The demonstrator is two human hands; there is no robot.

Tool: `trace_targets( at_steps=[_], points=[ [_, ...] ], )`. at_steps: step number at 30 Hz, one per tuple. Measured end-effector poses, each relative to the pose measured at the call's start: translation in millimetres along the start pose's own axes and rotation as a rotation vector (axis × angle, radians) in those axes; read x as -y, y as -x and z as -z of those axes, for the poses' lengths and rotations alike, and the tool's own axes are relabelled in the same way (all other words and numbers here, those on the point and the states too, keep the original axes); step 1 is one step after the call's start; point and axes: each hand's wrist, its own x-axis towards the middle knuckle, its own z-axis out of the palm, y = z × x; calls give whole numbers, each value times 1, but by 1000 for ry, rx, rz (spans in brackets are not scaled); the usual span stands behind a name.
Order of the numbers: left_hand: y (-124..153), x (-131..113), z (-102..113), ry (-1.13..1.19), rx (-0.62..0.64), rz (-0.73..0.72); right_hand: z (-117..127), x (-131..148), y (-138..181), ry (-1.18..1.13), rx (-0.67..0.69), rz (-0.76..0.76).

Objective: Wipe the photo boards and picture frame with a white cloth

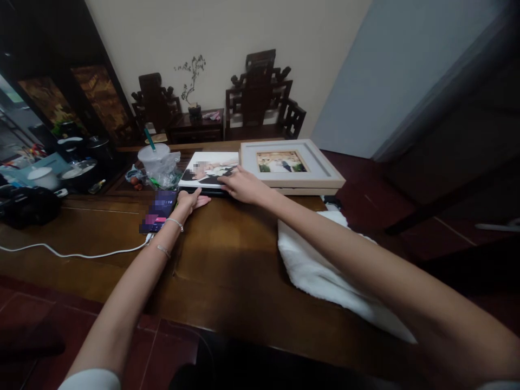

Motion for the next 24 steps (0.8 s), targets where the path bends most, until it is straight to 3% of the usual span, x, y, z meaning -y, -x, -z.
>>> trace_targets(
  at_steps=[3,7,10,13,17,24],
  points=[
    [0,-4,0,-19,13,3,32,2,47,-107,-56,-47],
    [5,-15,0,-19,98,54,61,18,147,-247,-127,-28],
    [9,-22,-2,-10,141,88,61,37,220,-310,-163,-20],
    [10,-22,-8,9,81,59,45,50,266,-204,-237,18],
    [11,-20,-15,41,44,68,19,45,284,-36,-249,23],
    [17,-22,-18,46,73,102,-7,33,262,35,-110,-84]
  ],
)
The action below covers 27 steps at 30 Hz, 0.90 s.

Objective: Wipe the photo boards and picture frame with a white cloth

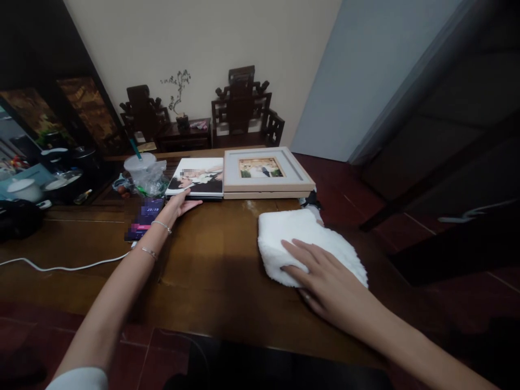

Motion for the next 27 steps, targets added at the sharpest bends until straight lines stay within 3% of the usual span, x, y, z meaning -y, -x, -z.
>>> trace_targets(
  at_steps=[5,8,11,13,15,18,20,23,25,27],
  points=[
    [2,0,-2,-28,19,0,-14,-2,-18,-11,9,-74],
    [1,2,-1,-56,23,-10,-15,-20,-25,-56,-83,-110],
    [-2,5,4,-105,21,-32,-7,-58,-33,-28,-261,-252],
    [-4,5,10,-211,16,-65,1,-91,-44,63,-313,-447],
    [-4,1,16,-368,5,-100,9,-123,-60,118,-230,-628],
    [2,-11,14,-571,-11,-153,14,-159,-91,90,-107,-725],
    [10,-20,-2,-664,-3,-242,13,-172,-111,69,5,-756],
    [20,-25,-47,-854,20,-468,7,-181,-138,42,106,-772],
    [23,-22,-82,-1200,-11,-720,3,-183,-153,33,154,-796],
    [21,-14,-112,-1393,-34,-777,0,-184,-165,27,207,-831]
  ],
)
